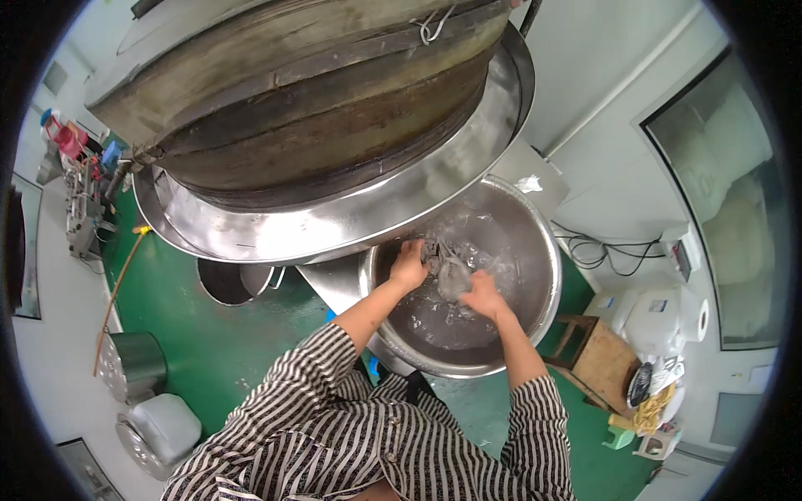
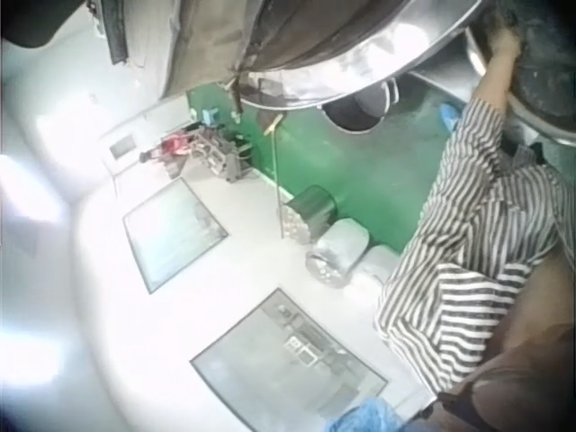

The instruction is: Cleaning the surfaces and components of a large industrial food processing machine using a cloth and water.

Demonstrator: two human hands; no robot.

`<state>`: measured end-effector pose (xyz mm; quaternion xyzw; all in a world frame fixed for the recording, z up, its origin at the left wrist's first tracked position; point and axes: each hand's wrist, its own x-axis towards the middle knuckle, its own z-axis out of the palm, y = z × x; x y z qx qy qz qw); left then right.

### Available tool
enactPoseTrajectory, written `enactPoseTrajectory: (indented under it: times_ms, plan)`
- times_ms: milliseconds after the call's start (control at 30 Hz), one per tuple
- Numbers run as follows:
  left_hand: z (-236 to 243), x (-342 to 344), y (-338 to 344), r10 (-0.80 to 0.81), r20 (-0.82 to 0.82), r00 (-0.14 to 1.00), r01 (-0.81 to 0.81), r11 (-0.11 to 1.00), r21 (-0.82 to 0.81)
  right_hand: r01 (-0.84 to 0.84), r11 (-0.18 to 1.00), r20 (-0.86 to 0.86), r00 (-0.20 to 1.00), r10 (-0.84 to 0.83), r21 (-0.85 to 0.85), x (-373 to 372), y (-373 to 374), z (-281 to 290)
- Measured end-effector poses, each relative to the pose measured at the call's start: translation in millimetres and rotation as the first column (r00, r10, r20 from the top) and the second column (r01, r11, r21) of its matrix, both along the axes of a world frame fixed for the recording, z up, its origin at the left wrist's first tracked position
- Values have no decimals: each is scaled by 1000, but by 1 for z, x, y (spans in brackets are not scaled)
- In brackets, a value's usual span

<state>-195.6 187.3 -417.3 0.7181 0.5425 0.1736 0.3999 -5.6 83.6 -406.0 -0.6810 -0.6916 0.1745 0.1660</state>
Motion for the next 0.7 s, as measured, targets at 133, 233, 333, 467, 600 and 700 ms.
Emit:
enactPoseTrajectory:
  times_ms: [133, 233, 333, 467, 600, 700]
  plan:
    - [31, -14, 15, -411, -242, 879, 278, 853, -441, 493, 729, -148, 772, -618, -474, -11, 21, 53]
    - [44, 8, -1, -266, -260, 928, 225, 958, -175, 440, 888, 115, 883, -455, 135, -17, -7, 14]
    - [34, 6, -4, -207, -41, 978, 182, 925, -335, 390, 921, 376, 853, -363, 4, -64, -12, 8]
    - [-16, 11, -7, 164, 152, 975, -9, 706, -708, 532, 530, -316, 443, -839, -660, -66, 20, 56]
    - [49, 23, -11, 598, 144, 788, 31, 195, -980, 441, 765, -868, -72, -492, -470, -61, 1, 88]
    - [38, 42, -18, 654, 350, 670, 175, 319, -931, 592, 731, -867, 104, -488, -340, -69, 2, 100]
